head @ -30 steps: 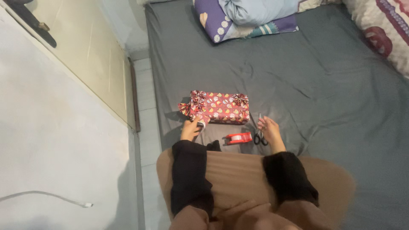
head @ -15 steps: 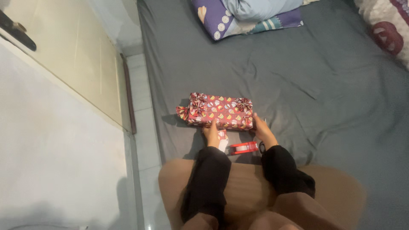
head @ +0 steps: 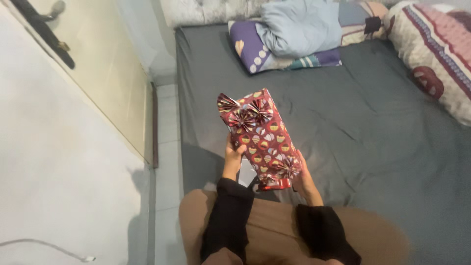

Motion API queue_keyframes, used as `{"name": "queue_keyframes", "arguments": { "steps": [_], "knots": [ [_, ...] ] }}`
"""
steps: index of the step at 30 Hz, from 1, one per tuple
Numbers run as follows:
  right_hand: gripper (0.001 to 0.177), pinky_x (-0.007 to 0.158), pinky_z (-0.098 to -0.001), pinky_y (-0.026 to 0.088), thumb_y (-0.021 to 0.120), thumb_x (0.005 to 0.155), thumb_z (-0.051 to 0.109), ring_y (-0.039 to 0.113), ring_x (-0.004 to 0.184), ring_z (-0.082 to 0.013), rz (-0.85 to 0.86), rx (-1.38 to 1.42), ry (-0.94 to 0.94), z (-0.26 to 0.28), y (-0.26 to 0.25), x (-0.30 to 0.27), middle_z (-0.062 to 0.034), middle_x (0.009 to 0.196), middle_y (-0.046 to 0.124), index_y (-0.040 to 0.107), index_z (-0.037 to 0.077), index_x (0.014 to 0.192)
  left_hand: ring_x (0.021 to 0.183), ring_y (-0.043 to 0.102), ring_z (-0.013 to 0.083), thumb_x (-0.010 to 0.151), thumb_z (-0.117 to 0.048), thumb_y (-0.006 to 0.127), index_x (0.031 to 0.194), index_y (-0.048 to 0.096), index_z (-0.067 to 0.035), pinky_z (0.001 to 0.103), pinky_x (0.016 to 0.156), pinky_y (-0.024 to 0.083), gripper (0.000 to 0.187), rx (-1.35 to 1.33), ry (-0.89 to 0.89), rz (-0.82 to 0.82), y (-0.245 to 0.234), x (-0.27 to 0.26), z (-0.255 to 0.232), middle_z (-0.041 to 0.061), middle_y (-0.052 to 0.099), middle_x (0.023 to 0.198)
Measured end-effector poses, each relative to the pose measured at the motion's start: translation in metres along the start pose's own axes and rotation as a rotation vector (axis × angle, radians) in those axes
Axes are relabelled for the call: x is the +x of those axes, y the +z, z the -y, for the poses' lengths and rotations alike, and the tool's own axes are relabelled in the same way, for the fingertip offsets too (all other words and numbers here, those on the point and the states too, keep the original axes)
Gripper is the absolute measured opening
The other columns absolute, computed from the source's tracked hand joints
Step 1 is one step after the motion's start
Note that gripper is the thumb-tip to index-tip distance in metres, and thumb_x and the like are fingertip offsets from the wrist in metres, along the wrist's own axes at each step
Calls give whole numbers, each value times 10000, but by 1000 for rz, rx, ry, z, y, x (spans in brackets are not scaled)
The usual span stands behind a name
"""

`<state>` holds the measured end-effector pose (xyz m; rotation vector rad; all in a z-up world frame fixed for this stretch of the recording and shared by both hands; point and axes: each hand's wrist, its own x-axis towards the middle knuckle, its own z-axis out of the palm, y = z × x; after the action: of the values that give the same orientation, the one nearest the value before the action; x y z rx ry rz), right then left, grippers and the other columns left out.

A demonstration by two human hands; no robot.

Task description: The person sits on a bed and wraps a rectangular gift with patterned paper. They fold the paper edges, use scissors to trim excess, and secure the folds with tape from a dispenser. The person repeatedly adjusts and tapes the paper to complete the wrapping.

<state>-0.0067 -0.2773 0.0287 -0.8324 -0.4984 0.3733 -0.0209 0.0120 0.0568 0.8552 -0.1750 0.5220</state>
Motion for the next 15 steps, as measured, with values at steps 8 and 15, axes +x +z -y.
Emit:
{"name": "queue_keyframes", "arguments": {
  "steps": [8,15],
  "knots": [
    [963,1092,-549,393,735,840,486,448,1405,-284,30,10,98,3,14,-34,-79,1593,385,255,169,1612,1305,520,234,879,-190,802,1551,221,-92,397,1084,473,893,118,13,11,2,-33,0,140,477,1452],
    [793,1082,-576,419,639,1003,508,440,1405,-327,-86,275,-15,-12,1,-37,-124,1598,376,272,152,1610,1290,512,232,780,-123,784,1534,148,-168,468,995,512,987,228,-223,-61,20,-69,10,99,414,1457]
  ]
}}
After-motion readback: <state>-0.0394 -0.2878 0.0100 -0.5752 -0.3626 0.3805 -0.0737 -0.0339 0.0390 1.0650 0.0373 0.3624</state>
